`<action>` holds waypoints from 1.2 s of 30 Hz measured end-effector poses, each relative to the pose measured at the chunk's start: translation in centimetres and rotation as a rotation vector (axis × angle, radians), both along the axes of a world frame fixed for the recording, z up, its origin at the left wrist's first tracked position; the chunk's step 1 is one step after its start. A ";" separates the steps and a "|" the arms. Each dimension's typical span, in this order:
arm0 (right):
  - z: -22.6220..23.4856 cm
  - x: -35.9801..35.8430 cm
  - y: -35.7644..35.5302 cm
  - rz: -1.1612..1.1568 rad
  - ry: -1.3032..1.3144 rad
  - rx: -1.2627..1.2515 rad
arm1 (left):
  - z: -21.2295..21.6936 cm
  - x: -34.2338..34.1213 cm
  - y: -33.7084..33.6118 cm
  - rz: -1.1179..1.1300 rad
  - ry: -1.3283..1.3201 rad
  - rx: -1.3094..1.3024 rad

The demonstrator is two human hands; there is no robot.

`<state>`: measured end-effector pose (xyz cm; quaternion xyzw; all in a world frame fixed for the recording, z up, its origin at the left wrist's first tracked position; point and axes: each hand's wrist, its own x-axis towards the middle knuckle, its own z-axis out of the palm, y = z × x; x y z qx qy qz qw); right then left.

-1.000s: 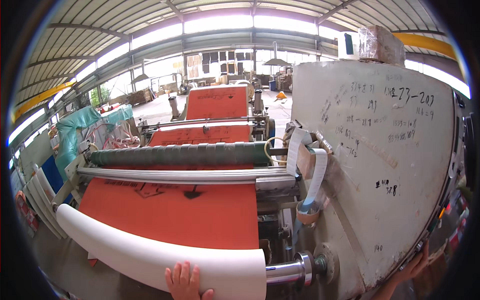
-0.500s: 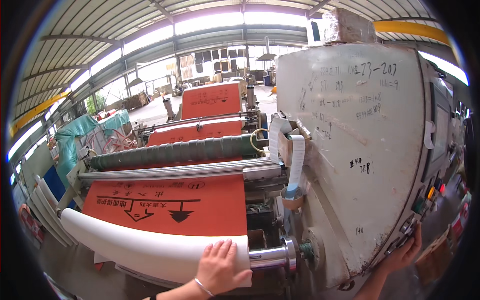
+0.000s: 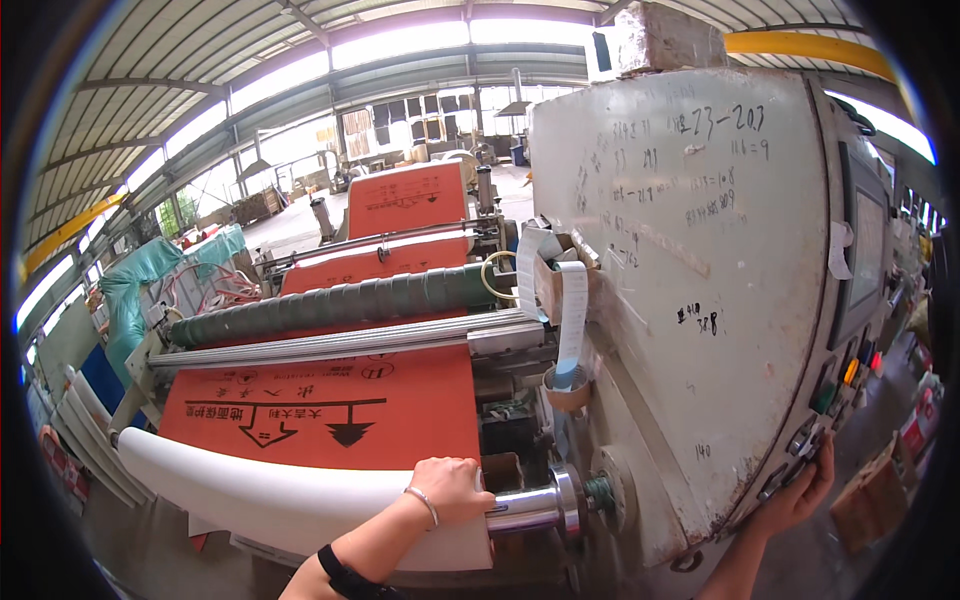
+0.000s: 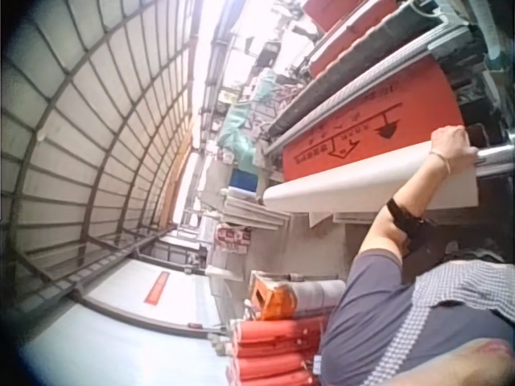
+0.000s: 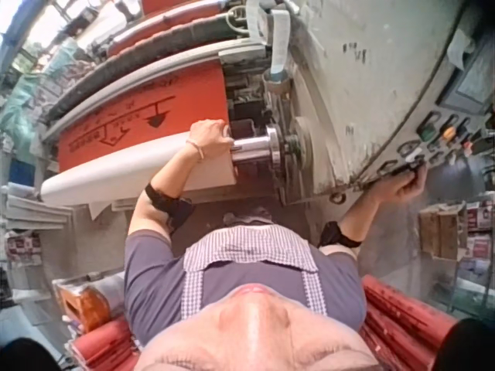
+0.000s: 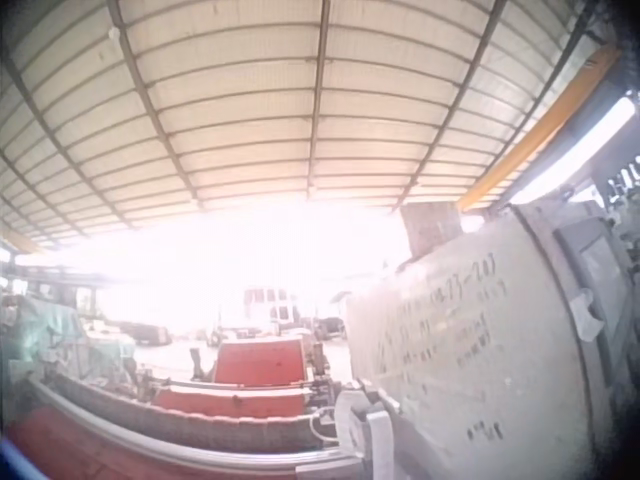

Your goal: Operating a machine to cut, roll, tape, and organize red protective floor material.

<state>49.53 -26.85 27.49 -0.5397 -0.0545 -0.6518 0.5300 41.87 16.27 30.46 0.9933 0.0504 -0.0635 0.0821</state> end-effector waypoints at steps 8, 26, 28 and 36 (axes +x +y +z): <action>0.6 0.0 0.8 0.030 -0.003 0.037 | -0.6 1.3 0.8 -0.007 0.011 -0.030; 0.6 0.1 0.5 0.086 -0.009 0.070 | -1.2 1.5 1.2 -0.018 0.019 -0.034; 0.5 0.0 0.4 0.095 -0.017 0.068 | -1.6 1.9 1.5 -0.026 0.046 -0.059; 1.9 -4.3 1.2 -0.064 0.139 0.060 | -4.3 7.8 4.9 -0.140 0.345 -0.159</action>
